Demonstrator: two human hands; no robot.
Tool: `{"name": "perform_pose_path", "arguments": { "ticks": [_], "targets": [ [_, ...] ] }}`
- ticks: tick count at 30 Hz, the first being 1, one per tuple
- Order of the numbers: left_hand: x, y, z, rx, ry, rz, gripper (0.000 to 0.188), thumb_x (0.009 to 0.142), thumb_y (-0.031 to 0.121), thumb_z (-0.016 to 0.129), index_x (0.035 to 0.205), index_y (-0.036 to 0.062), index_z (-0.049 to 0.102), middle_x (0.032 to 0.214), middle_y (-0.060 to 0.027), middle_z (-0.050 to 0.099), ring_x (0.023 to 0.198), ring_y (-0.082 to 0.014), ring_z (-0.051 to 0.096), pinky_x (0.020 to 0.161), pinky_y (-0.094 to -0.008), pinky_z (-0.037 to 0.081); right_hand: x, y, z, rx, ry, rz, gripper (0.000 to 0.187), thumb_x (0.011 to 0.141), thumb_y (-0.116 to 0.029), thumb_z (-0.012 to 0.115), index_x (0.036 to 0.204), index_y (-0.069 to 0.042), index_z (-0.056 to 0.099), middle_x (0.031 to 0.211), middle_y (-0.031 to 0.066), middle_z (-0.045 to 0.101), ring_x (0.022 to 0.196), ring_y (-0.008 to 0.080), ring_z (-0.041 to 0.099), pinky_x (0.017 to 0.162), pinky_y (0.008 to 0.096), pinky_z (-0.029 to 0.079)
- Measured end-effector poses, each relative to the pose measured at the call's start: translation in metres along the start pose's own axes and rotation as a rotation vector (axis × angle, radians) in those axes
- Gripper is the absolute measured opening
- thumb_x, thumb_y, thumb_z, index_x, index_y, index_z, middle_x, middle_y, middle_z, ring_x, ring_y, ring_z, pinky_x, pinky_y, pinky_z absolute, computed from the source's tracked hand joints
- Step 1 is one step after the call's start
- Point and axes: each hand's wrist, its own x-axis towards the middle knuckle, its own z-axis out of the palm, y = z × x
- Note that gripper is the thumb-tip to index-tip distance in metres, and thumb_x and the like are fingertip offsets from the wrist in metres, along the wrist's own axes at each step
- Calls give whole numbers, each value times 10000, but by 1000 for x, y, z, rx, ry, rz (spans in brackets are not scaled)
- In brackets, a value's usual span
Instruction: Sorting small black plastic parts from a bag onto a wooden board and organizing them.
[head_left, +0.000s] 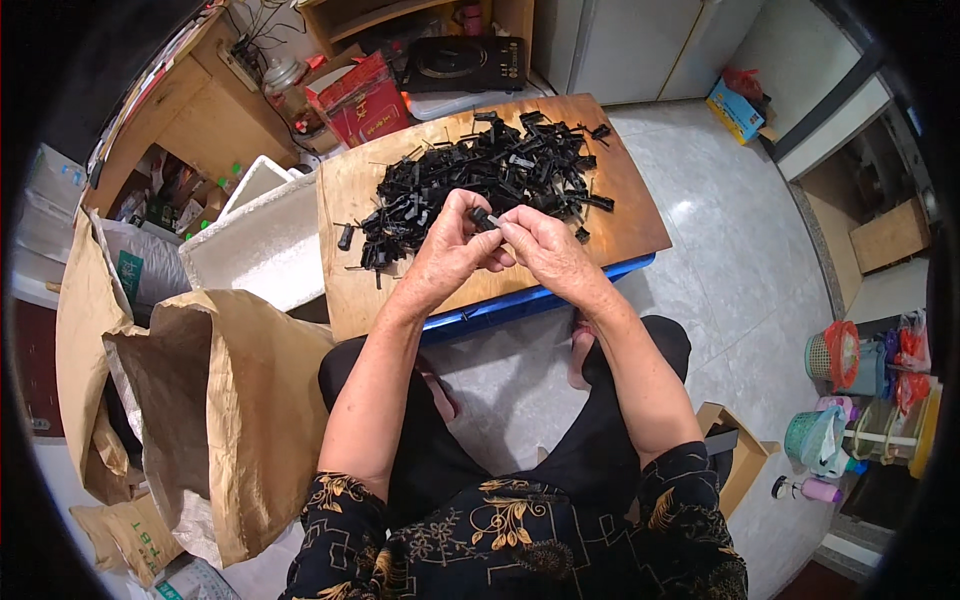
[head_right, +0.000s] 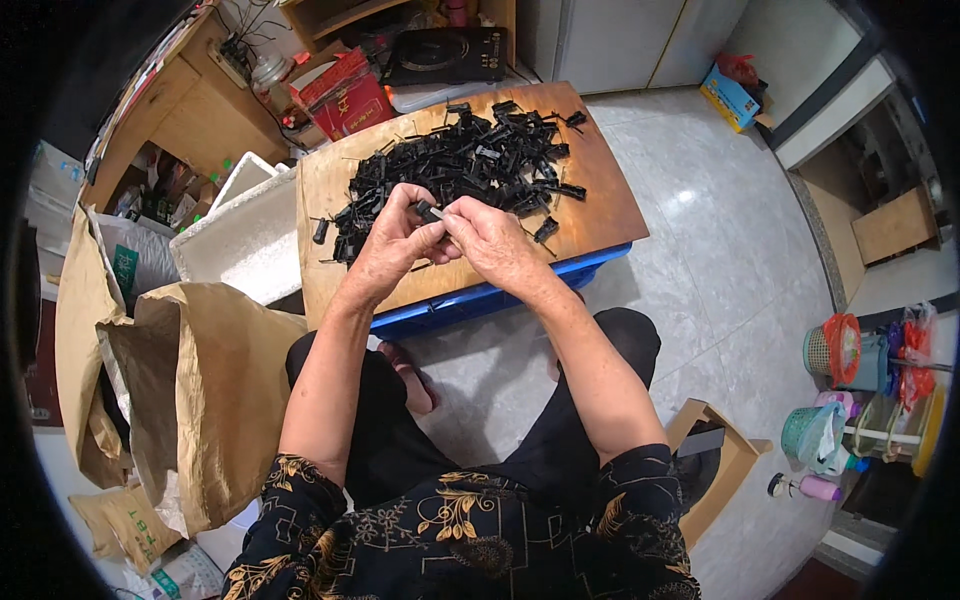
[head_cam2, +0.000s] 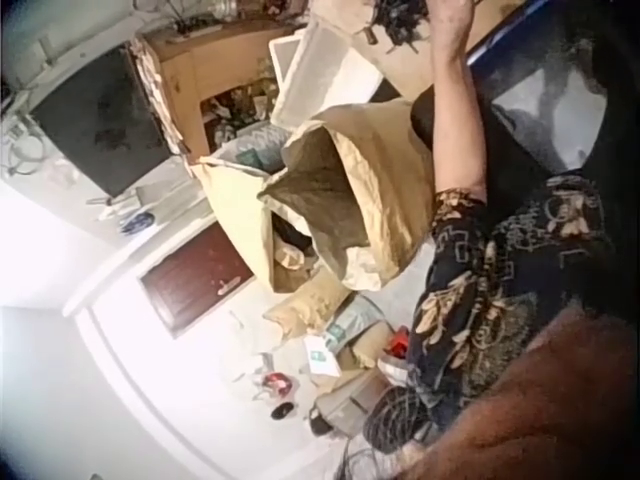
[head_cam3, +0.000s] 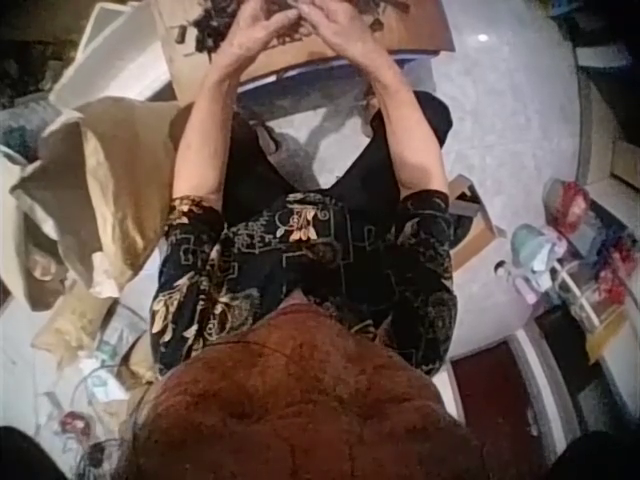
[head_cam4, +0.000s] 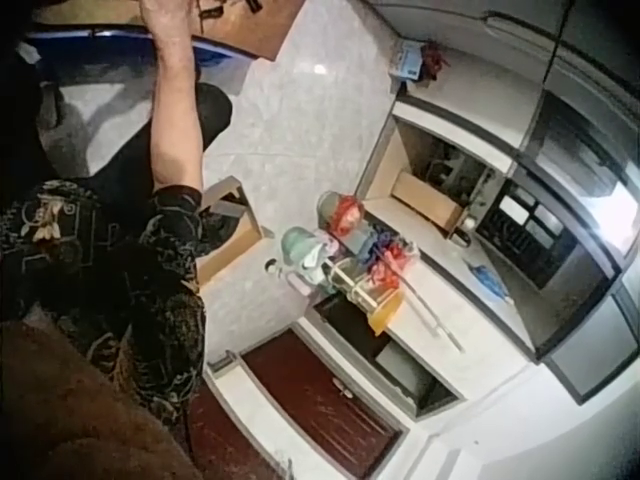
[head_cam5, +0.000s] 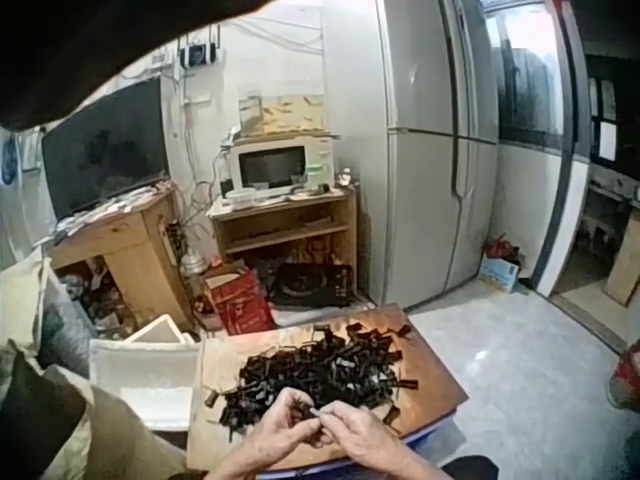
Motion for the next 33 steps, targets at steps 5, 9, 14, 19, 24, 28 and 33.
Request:
{"name": "perform_pose_path", "arguments": {
  "ticks": [5,9,14,19,24,28,33],
  "targets": [
    [2,-6,-2,25,13,-21,251,876,58,540,1054,23,367,819,-99,553,697,-161,635,587,-254,538,4,11,6,-54,37,-40,228,913,-228,474,909,-12,550,689,94,588,631,150,581,578,309,452],
    [2,-13,-4,177,76,27,226,878,44,534,1041,30,378,782,-83,561,692,-139,621,581,-250,535,4,11,12,-34,35,-28,225,913,-221,461,903,-10,540,717,130,602,655,227,610,584,340,455],
    [2,-13,-1,423,129,125,234,858,4,533,1026,30,372,733,-92,569,667,-137,622,560,-263,519,7,22,22,-173,111,-78,205,925,-190,461,948,1,535,732,131,559,660,185,553,614,326,447],
    [3,-11,1,529,172,188,243,842,-11,533,1021,40,376,733,-125,582,661,-167,638,560,-296,518,8,24,29,-121,150,-62,201,927,-184,463,944,-1,542,746,121,582,694,193,575,637,333,455],
    [7,-16,-1,364,265,92,165,896,88,491,1012,43,384,760,-106,578,622,-137,622,505,-258,492,17,36,-6,-74,149,-30,257,873,-260,560,919,-7,569,757,115,594,683,194,571,637,315,455],
    [9,-11,-14,-195,342,-99,131,944,225,438,978,104,398,772,-73,555,660,-177,614,581,-257,521,4,50,-57,-867,288,246,357,764,-359,649,884,-26,603,842,163,637,811,328,623,709,401,486],
    [8,-29,-22,-632,296,-221,146,922,247,502,869,111,491,775,-71,566,701,-212,611,634,-312,536,-11,105,-52,-1103,217,359,292,748,-303,635,886,-46,622,855,190,635,862,360,613,754,444,494]
  ]
}}
